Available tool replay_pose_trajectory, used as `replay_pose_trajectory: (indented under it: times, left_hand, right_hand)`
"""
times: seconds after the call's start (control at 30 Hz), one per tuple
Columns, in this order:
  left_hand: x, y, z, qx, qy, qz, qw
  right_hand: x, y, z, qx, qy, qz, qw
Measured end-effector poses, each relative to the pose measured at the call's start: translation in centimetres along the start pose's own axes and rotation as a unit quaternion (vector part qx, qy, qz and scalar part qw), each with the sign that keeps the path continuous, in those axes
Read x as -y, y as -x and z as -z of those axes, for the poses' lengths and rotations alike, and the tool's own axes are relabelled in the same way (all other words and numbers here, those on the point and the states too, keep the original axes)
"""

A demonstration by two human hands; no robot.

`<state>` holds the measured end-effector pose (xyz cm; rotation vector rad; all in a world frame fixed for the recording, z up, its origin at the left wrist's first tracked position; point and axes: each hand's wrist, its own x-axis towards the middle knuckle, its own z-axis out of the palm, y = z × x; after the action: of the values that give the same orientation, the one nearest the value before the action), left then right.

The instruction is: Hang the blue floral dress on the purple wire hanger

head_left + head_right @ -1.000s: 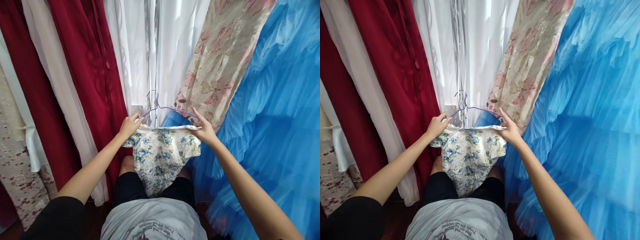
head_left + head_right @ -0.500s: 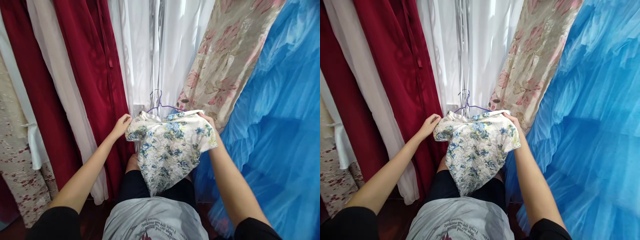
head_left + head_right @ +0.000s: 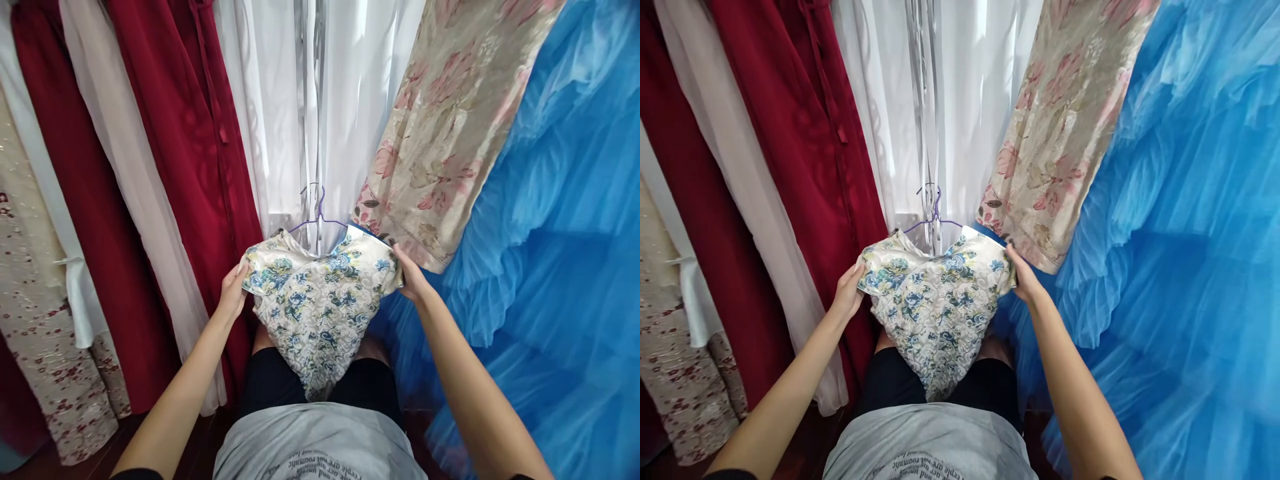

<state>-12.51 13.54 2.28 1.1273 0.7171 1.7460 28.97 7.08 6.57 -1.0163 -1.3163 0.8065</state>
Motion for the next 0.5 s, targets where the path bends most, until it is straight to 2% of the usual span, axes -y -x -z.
replay_pose_trajectory:
  times: [0.07,0.2,0.23,0.3,0.33,0.4,0.43,0.47,0.5]
  left_hand:
    - [-0.9,-0.2,-0.8,-0.022,0.033,-0.016,0.999]
    - [-4.5,-2.1,-4.2,-0.018,0.049,-0.054,0.997]
    - [-5.5,-2.4,-5.1,-0.015,0.03,-0.082,0.996]
    - [-7.2,-2.4,-6.8,-0.014,-0.068,-0.185,0.98]
    - [-7.8,-2.1,-7.4,-0.005,-0.147,-0.249,0.957]
    - [-8.3,-1.0,-8.4,0.05,-0.328,-0.357,0.873]
    - [-8.0,-0.4,-8.7,0.092,-0.404,-0.386,0.824]
    - [-7.4,0.1,-9.0,0.133,-0.455,-0.395,0.787]
    - [-6.7,0.6,-9.1,0.163,-0.477,-0.386,0.773]
  right_hand:
    - [1.5,0.4,0.6,-0.01,-0.055,-0.031,0.998]
    - [3.8,0.1,0.0,-0.102,-0.119,0.02,0.987]
    - [4.0,0.2,-0.2,-0.13,-0.133,0.031,0.982]
    - [4.3,1.1,-0.8,-0.198,-0.157,0.054,0.966]
    - [4.3,2.1,-1.1,-0.233,-0.164,0.069,0.956]
    - [4.4,5.1,-1.9,-0.29,-0.152,0.106,0.939]
    - [4.6,7.0,-2.5,-0.288,-0.128,0.121,0.941]
    - [4.9,9.1,-3.0,-0.278,-0.09,0.138,0.946]
    - [5.5,11.1,-3.7,-0.24,-0.042,0.15,0.958]
